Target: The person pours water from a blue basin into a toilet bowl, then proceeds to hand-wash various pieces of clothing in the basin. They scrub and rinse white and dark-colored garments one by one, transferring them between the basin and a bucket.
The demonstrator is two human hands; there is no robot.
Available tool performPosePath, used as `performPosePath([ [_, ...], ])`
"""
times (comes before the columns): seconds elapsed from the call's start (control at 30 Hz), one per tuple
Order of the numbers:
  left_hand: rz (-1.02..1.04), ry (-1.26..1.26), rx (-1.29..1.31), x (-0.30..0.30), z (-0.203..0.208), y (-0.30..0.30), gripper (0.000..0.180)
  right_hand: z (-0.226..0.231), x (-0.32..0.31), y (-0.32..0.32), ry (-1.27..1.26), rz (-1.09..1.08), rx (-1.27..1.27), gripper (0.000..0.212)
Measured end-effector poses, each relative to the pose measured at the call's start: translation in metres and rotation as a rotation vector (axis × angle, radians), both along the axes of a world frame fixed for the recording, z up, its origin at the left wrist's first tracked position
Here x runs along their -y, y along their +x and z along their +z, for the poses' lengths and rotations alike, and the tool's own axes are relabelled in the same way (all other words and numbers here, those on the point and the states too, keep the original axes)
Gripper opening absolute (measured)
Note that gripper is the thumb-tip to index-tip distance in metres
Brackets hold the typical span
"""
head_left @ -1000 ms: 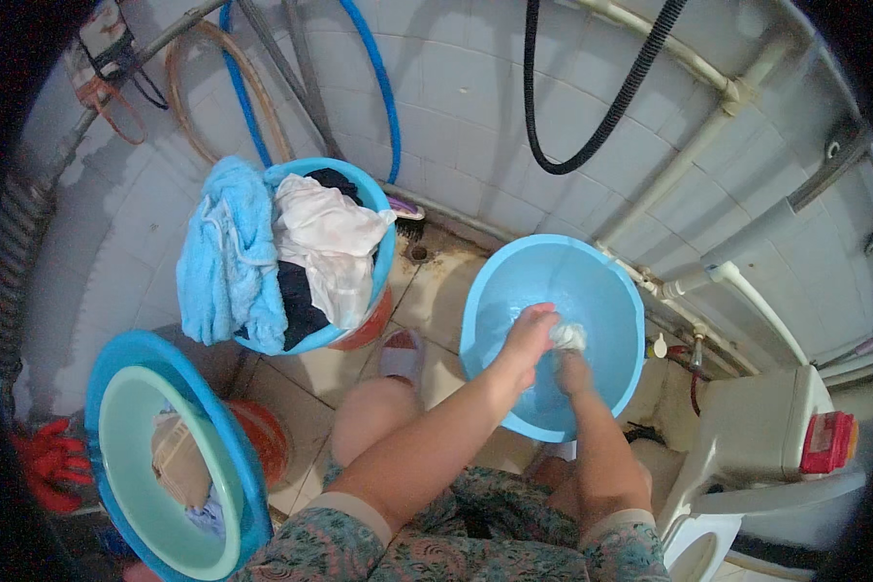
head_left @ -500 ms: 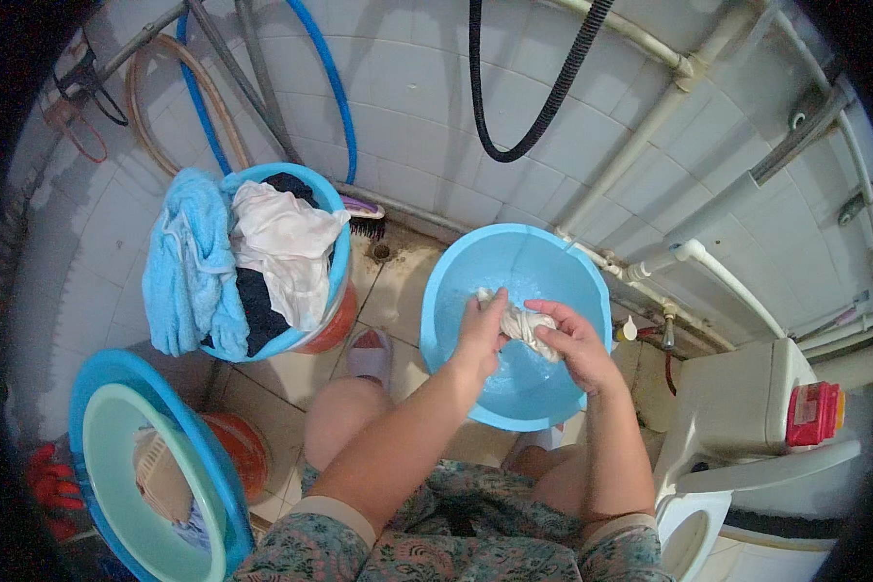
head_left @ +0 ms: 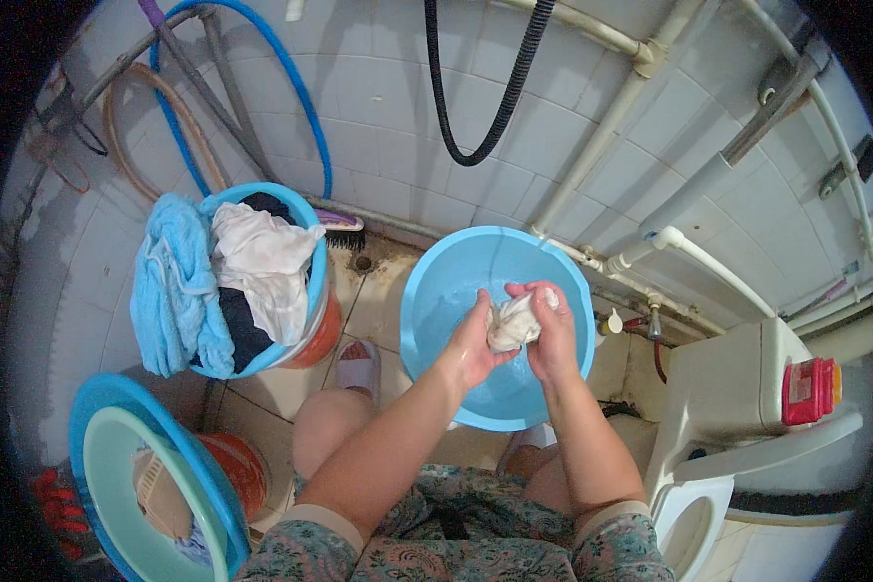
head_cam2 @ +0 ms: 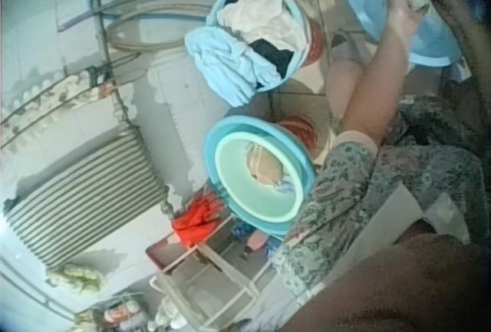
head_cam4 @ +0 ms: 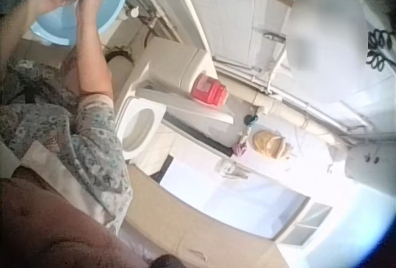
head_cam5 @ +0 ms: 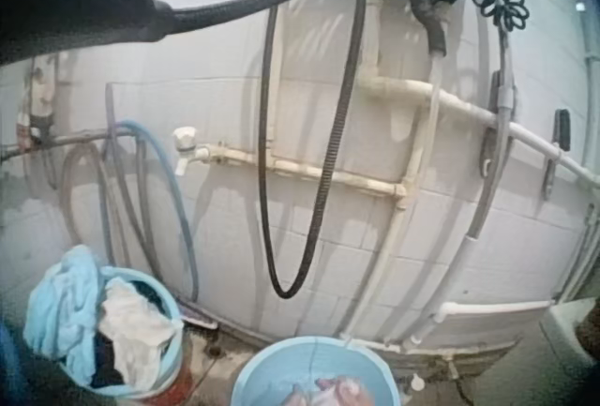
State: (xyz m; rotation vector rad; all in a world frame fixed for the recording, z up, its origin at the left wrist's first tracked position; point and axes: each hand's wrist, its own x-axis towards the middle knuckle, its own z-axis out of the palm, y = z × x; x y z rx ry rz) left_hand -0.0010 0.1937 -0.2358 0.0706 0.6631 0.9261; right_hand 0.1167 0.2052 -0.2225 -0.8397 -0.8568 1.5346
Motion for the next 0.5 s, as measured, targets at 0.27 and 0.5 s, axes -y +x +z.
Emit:
performPosePath([
  [0.27, 0.314, 0.006, -0.216, 0.002, -0.026, 0.017, 0.039, 0.007, 0.028, -0.041, -0.03, -0.191, -0.056, 0.03],
  [0.5, 0.303, 0.197, -0.794, 0.005, -0.035, 0.037, 0.039, -0.016, 0.02, -0.03, -0.23, -0.348, -0.183, 0.031],
])
